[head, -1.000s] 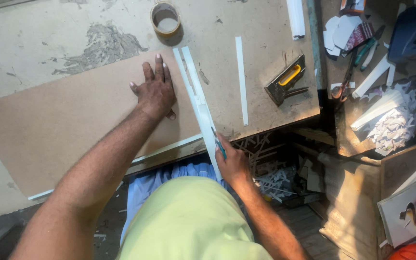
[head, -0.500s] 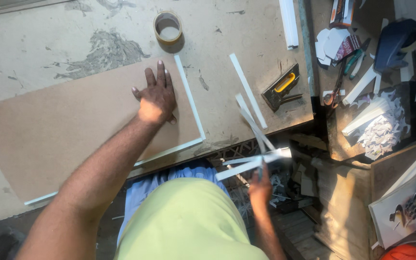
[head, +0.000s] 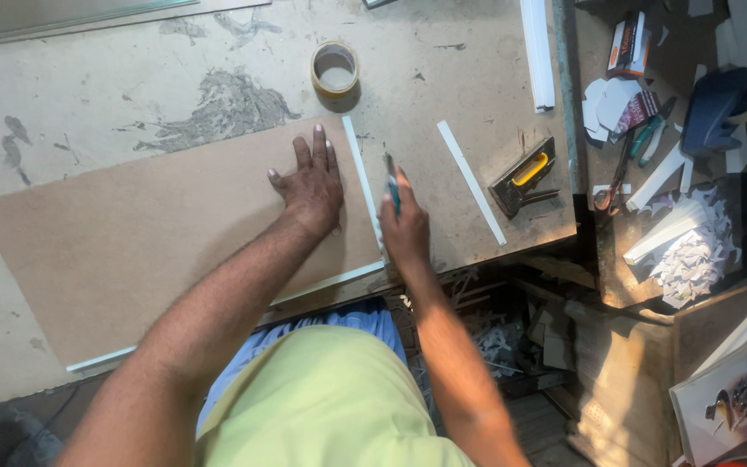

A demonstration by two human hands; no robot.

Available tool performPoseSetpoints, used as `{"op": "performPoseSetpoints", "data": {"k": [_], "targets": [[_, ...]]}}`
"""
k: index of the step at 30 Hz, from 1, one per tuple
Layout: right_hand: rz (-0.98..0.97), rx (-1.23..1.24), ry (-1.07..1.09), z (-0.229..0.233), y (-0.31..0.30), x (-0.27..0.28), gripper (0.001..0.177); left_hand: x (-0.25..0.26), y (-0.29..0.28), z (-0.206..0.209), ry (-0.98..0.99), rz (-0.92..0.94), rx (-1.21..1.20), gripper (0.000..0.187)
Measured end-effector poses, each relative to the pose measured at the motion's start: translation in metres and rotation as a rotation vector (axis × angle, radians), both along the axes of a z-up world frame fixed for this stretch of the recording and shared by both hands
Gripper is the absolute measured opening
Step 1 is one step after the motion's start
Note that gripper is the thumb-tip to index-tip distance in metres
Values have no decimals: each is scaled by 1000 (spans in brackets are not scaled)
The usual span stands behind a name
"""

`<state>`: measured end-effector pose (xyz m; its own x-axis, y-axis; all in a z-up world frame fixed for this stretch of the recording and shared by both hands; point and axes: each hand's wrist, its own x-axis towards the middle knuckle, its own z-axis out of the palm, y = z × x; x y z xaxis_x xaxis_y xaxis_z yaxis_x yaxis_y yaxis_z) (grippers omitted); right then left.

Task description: The person uses a utility knife and a straight edge to cut strips from a large piece of cardboard. They repeatedly measure, align, and cut along the edge, then stack the trimmed pieces and discard the offcuts.

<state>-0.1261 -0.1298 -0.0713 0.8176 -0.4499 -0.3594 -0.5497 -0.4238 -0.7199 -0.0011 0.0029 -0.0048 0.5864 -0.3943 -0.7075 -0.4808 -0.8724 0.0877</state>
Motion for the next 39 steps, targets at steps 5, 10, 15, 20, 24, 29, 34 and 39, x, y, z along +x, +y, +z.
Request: {"op": "performPoseSetpoints", "data": {"k": [5, 10, 15, 20, 24, 29, 34, 39], "targets": [[216, -243, 8, -3, 0, 98, 58, -2, 0, 3, -32, -29, 10, 148], [374, -272, 80, 0, -6, 110, 55, -4, 5, -5, -94, -132, 31, 121], [391, -271, 64, 0, -10, 117, 52, -5, 3, -16, -145, -129, 21, 90], [384, -198, 198, 7, -11, 105, 50, -8, 2, -22, -145, -115, 14, 87], [286, -51, 509, 26, -8, 10, 51, -4, 3, -27, -187, -181, 20, 86], [378, -87, 259, 51, 3, -111, 51, -4, 3, -29, -152, -115, -23, 87], [220, -267, 417, 61, -1, -142, 52, -1, 4, -24, -106, -119, -16, 96], [90, 26, 161, 30, 8, -117, 54, -4, 6, -16, -60, -33, -72, 100]]}}
